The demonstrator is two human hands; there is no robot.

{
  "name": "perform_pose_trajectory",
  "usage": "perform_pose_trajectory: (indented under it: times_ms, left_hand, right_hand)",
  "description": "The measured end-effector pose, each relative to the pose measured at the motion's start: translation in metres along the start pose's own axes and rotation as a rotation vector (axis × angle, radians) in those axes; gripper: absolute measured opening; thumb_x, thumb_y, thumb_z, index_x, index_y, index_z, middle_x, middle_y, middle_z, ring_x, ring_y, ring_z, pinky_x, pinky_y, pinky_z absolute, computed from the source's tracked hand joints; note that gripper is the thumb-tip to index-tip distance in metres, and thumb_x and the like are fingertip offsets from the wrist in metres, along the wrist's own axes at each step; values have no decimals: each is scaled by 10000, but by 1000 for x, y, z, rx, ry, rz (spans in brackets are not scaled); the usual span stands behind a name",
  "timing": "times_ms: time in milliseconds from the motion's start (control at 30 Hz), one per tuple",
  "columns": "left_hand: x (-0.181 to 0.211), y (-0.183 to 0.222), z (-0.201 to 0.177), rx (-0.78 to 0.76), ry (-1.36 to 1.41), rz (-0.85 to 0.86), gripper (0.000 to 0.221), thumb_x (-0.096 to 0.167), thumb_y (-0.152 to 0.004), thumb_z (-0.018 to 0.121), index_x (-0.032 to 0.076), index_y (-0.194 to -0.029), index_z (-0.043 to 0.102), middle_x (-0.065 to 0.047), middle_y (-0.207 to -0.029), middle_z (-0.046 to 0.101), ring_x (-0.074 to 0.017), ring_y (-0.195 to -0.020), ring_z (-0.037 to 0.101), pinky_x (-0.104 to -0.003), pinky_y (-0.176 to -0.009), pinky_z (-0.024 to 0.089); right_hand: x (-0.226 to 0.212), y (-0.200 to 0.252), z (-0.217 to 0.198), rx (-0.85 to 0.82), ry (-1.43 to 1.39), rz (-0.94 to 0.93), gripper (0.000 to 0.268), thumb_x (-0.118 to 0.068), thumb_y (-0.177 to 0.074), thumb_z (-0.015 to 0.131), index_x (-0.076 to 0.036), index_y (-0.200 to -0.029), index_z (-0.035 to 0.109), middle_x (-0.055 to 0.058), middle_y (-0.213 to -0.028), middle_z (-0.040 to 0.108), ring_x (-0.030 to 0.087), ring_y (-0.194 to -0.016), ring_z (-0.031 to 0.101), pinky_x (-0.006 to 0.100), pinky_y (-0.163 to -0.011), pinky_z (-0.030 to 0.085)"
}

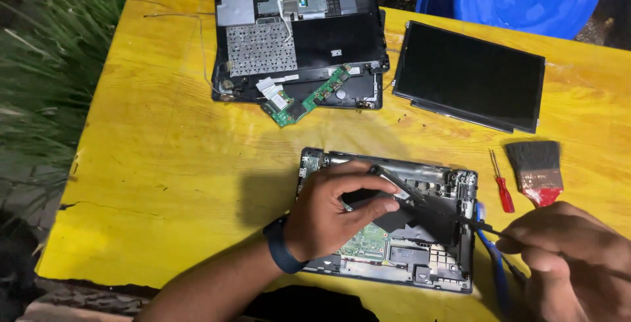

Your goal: Disassembling and reassembling internal components of a laptop, including the battery and circuit boards, using a screwdriver on a workbench.

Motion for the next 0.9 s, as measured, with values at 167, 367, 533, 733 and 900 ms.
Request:
perform_pose_trajectory:
  times_ms: [167,367,533,733,900]
  left_hand:
    - [3,2,0,-2,35,77,74,95,-933,781,88,-1002,755,-59,-935,759,-201,-846,697,-365,-933,585]
    - [1,11,4,1,-80,178,105,118,-971,739,80,-1069,738,-118,-985,737,-297,-927,712,-442,-980,619]
    - [1,15,4,-6,-150,209,133,152,-980,736,78,-1091,733,-155,-1050,697,-312,-954,719,-416,-821,625]
    - [5,15,4,-8,-233,254,125,176,-1008,708,81,-1089,712,-131,-1088,661,-282,-922,705,-402,-792,625]
    - [5,15,5,-21,-250,277,130,170,-1007,709,67,-1086,703,-147,-1113,650,-278,-866,703,-400,-761,637]
  right_hand:
    - [0,4,-1,-25,76,33,277,-201,-1010,466,27,-971,618,151,-854,708,228,-803,725,293,-811,605]
    - [1,6,-6,-71,88,18,271,-226,-1014,441,-14,-982,607,131,-830,712,201,-793,738,264,-777,604]
    - [3,2,-9,-126,108,-45,281,-220,-992,439,-17,-920,619,111,-806,727,197,-757,768,266,-753,647]
    - [5,2,-12,-187,157,-63,314,-307,-934,473,-74,-903,682,42,-825,764,172,-808,777,266,-790,644]
    - [8,-1,-8,-204,160,-70,298,-262,-904,521,-47,-846,719,78,-811,766,198,-766,788,288,-765,658]
Point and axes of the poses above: each hand's wrist, its own y-axis away from the middle knuckle, its own z-axis out of the palm, x = y × z, the point moved 5 cm from there along -y, towards the middle knuckle
